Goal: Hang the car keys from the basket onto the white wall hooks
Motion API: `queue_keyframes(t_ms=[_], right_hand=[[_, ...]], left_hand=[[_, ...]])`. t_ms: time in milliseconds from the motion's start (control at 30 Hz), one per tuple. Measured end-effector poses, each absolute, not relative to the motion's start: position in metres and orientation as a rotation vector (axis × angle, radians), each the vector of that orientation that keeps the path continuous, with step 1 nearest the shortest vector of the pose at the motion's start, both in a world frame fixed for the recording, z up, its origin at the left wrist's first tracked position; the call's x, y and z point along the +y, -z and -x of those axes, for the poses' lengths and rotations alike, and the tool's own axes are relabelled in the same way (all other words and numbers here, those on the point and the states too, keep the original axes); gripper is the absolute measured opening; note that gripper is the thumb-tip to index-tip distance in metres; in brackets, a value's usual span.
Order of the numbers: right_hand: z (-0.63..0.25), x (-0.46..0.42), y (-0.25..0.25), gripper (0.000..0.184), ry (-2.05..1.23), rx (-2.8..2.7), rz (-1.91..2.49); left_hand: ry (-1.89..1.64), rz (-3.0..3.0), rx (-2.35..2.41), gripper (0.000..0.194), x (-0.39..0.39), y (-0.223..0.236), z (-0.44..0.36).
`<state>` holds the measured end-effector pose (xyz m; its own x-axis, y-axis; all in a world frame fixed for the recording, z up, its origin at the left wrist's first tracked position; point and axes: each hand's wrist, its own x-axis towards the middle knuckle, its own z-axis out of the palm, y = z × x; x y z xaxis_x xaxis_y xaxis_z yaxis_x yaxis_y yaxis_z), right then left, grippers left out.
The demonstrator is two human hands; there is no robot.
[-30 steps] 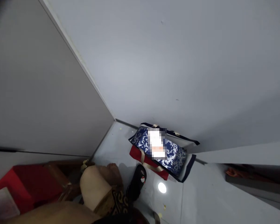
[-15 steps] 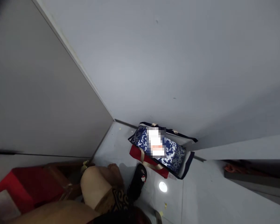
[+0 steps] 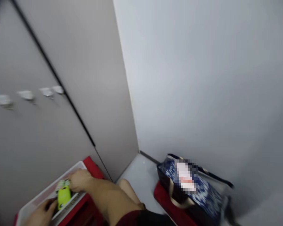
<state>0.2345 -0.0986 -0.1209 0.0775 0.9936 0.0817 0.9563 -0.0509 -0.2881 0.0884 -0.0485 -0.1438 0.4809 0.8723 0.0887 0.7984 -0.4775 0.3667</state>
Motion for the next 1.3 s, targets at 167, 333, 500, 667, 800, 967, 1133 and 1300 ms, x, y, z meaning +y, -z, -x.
queue_keyframes(t_ms=[167,333,500,667,800,967,1133,1300], right_hand=[[-0.215,-0.081,0.087,0.018,-0.323,-2.021,2.3],[-0.192,-0.046,0.019,0.04,-0.383,-2.04,2.105],[-0.155,-0.028,-0.072,0.056,-0.936,-1.503,1.213],[-0.137,-0.041,-0.129,0.058,-1.207,-1.494,0.781],[-0.147,-0.052,-0.127,0.058,-1.218,-1.47,0.822],[-0.167,-0.069,-0.113,0.055,-1.185,-1.46,0.9],[-0.186,-0.084,-0.107,0.053,-1.13,-1.465,1.009],[-0.194,-0.093,-0.098,0.054,-1.136,-1.432,0.997]], left_hand=[[-0.454,-2.141,1.293,0.014,-0.04,0.126,-0.075],[-0.621,-1.647,1.071,0.035,-0.015,0.064,-0.049],[-0.772,-1.466,0.634,0.055,-0.004,-0.055,-0.024],[-0.79,-1.494,0.469,0.058,-0.012,-0.122,-0.025],[-0.787,-1.517,0.529,0.059,-0.024,-0.121,-0.038],[-0.782,-1.553,0.566,0.06,-0.044,-0.109,-0.058],[-0.78,-1.567,0.635,0.059,-0.06,-0.103,-0.079],[-0.747,-1.597,0.694,0.06,-0.066,-0.098,-0.09]])
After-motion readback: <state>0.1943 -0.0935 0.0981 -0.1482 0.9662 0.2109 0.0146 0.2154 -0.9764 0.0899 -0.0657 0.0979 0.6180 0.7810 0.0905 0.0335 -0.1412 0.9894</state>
